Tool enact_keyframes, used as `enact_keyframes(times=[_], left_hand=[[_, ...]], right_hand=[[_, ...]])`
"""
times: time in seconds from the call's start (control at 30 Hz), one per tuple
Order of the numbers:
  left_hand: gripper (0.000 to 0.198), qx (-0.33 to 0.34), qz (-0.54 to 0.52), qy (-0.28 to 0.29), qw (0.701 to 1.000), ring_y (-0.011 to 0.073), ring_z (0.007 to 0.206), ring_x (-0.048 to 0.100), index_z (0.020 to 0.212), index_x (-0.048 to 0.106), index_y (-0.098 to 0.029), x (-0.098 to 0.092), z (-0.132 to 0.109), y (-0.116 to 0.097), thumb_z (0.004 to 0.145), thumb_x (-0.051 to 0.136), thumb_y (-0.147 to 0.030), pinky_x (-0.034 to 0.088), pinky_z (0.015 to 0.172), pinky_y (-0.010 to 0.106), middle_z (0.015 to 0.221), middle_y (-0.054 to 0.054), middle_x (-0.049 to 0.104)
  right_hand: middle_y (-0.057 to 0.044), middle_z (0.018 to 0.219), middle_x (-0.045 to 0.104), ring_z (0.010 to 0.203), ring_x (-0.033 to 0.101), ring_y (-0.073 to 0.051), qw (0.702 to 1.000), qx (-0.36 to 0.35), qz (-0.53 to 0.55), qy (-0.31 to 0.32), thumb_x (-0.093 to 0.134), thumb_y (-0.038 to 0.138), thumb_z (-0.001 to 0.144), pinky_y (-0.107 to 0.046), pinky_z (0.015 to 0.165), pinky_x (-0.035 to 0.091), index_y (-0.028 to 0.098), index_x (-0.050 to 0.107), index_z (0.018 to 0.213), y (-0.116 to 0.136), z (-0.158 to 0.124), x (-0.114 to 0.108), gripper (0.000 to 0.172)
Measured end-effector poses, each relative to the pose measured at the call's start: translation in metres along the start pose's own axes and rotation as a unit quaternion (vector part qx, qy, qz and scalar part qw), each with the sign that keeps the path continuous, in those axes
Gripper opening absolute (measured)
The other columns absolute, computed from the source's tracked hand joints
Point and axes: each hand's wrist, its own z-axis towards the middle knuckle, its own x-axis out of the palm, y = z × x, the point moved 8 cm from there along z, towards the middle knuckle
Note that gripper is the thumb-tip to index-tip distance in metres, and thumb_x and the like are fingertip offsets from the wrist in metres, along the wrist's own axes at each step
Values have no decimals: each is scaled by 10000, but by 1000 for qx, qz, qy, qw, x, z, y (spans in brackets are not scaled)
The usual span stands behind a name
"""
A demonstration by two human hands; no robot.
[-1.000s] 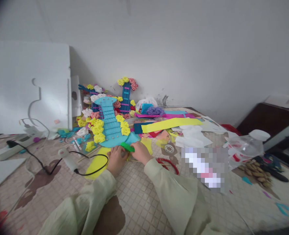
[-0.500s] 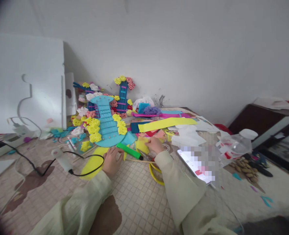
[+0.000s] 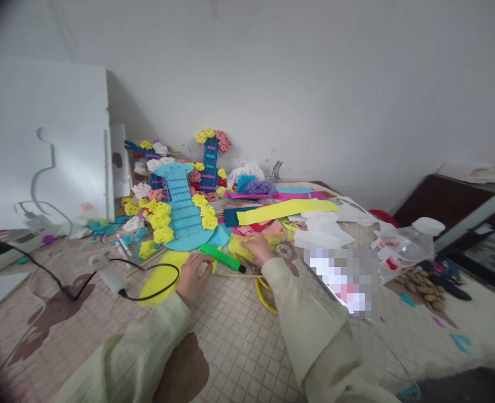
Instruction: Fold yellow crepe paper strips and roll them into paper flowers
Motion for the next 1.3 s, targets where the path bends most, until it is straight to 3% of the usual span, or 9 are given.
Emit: enact_keyframes(times=[0.23,0.3,0.4,0.53,0.63,0.8,1.0,1.13,1.3], left_hand=[[106,-12,-97,-8,995,206,821,542,776,578,-167,-1,1,6,735,481,-178,386,774,365,804,68,622],[142,-17,-140,-2,990,199,811,559,847,563,-158,1,0,6,751,481,-224,412,740,344,810,71,621],[297,-25,-212,15,977,178,806,593,1079,441,-166,8,-3,2,814,403,-295,454,651,292,853,67,636],[506,-98,-408,26,907,162,745,619,1238,219,-215,18,-7,2,799,448,-319,472,589,260,888,56,642],[670,-161,-486,-1,859,132,648,610,1245,208,-217,18,-9,9,699,594,-265,468,580,231,766,5,635],[756,-186,-438,-29,879,65,392,480,1279,174,-182,11,-8,21,670,620,-217,372,413,143,469,-113,471],[767,-185,-460,0,869,92,476,542,1282,147,-190,17,-9,19,668,605,-225,438,481,191,582,-66,541],[762,-189,-464,0,866,97,521,563,1275,152,-194,15,-9,15,661,601,-220,445,502,190,629,-48,570],[745,-183,-416,-4,891,52,355,411,1288,153,-198,11,-8,15,684,588,-224,292,347,121,464,-117,420]], right_hand=[[-113,904,612,837,577,-188,994,11,92,-66,553,268,695,-302,699,458,101,527,997,16,1,-24,347],[-120,927,603,822,581,-175,992,2,117,-51,508,293,717,-288,670,463,95,490,1064,29,-6,-26,400],[-89,902,612,746,591,-143,989,-27,142,33,533,314,702,-248,608,471,121,518,1041,53,-26,-12,390],[-36,751,628,617,581,-120,978,-64,128,154,630,298,634,-226,531,459,138,585,968,71,-55,15,373],[-35,741,632,644,585,-129,977,-82,89,173,602,296,676,-248,577,463,139,595,968,65,-54,18,331],[-85,970,615,899,545,-176,990,-99,-7,101,558,156,694,-328,825,387,143,622,906,36,-24,-2,222],[-69,784,648,846,539,-211,989,-88,-84,85,664,107,559,-356,803,369,142,654,708,17,-10,-1,153],[-44,688,633,709,549,-171,992,-77,-82,63,621,157,617,-320,719,402,138,631,653,16,-4,-17,42],[-68,802,638,715,566,-160,997,-67,-28,31,595,224,655,-303,693,423,136,622,742,27,0,-50,127]])
